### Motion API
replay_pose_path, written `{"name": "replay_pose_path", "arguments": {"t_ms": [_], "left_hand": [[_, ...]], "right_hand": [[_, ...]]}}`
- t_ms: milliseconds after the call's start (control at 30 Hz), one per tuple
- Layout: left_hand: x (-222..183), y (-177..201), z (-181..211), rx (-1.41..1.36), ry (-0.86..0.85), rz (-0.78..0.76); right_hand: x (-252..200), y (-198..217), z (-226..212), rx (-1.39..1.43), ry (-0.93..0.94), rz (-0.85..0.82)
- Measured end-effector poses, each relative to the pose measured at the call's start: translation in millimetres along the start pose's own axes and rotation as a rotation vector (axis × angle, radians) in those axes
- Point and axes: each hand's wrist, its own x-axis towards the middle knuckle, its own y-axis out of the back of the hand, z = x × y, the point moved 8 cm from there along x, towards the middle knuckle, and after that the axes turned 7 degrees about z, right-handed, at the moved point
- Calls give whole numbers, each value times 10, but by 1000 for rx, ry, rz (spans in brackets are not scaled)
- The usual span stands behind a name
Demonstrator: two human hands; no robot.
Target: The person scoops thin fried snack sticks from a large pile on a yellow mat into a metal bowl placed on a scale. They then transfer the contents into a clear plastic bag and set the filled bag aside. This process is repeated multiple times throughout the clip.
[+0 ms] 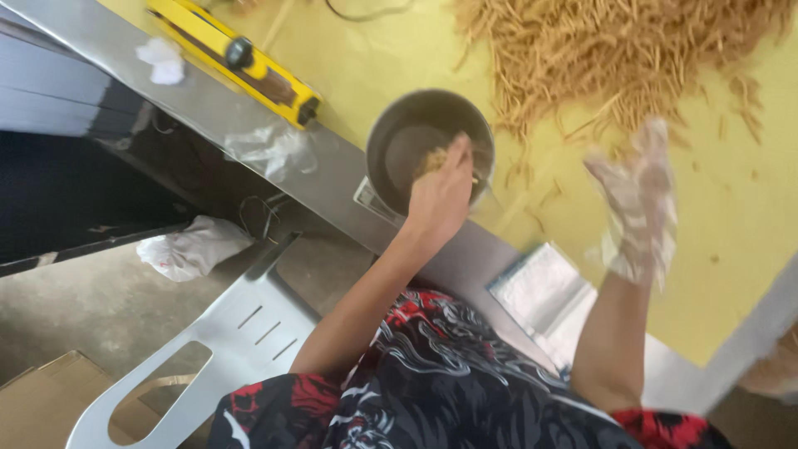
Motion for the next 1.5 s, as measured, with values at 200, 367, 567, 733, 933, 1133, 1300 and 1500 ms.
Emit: {"name": "replay_pose_path", "arguments": {"t_ms": [200,367,567,733,933,1133,1300,1500], "left_hand": [[519,1611,-421,-390,169,4],[1132,2472,-857,-190,69,9],[2285,2288,-2364,201,-357,41],[3067,2082,-3846,503,-179,172],[2323,2151,-1616,-71,-437,619],[-598,-2198,1243,-412,-473,-962],[-2038,-4472,1715,104,-786,-1029],[-2804,-5259,1457,378,-477,-1191]], "right_hand": [[-753,100,1303,411,-450,-55],[-1149,4,1570,-78,-387,-116],[-1291,14,1621,550,-890,66],[-1502,144,1186,-152,-587,-99],[-2134,894,775,-445,-700,6],[-2842,1846,248,-471,-972,352],[-3444,2225,16,-129,-891,797],[-4535,2286,26,62,-1249,1007]]}}
